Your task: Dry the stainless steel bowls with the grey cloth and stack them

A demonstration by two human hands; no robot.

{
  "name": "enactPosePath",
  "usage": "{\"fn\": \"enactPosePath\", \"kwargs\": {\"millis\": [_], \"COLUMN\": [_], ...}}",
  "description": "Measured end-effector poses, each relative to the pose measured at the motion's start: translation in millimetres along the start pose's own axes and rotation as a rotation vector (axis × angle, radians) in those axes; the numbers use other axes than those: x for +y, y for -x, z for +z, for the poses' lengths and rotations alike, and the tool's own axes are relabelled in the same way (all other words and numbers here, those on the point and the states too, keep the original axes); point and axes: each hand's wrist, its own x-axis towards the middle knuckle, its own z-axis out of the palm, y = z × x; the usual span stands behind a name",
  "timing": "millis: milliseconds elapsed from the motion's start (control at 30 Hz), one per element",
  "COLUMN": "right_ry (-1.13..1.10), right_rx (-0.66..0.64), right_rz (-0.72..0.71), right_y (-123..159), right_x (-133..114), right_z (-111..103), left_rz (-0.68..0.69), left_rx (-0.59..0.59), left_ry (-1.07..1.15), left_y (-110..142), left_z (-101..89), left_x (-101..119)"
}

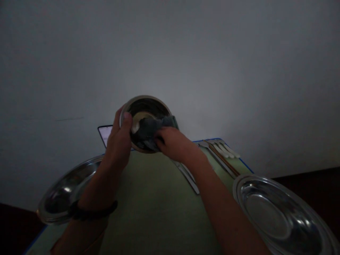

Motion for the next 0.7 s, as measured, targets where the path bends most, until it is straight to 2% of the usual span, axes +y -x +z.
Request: {"fn": "enactPosePath", "kwargs": {"millis": [133,267,400,533,700], "right_ry": [0.185,0.103,0.012,-0.036,-0.085], "right_rx": [0.243,0.425,0.498,0.528,0.565], "right_rz": [0.086,0.136,0.17,0.229,0.224], "right_y": [1,-2,-4,-5,-5], "right_x": [6,7,11,21,23], "right_z": [5,16,28,35,25], "left_rz": [0.047,0.016,-0.01,-0.018,-0.09], "left_rx": [0.019,0.014,-0.016,-0.202,-0.456], "left_ry": [0.003,-0.005,0.015,0.056,0.159], "left_y": [5,7,2,-2,-3], "left_z": [-2.9,-3.5,-4.1,-9.9,-16.8], "left_x": [7,10,9,4,0]}}
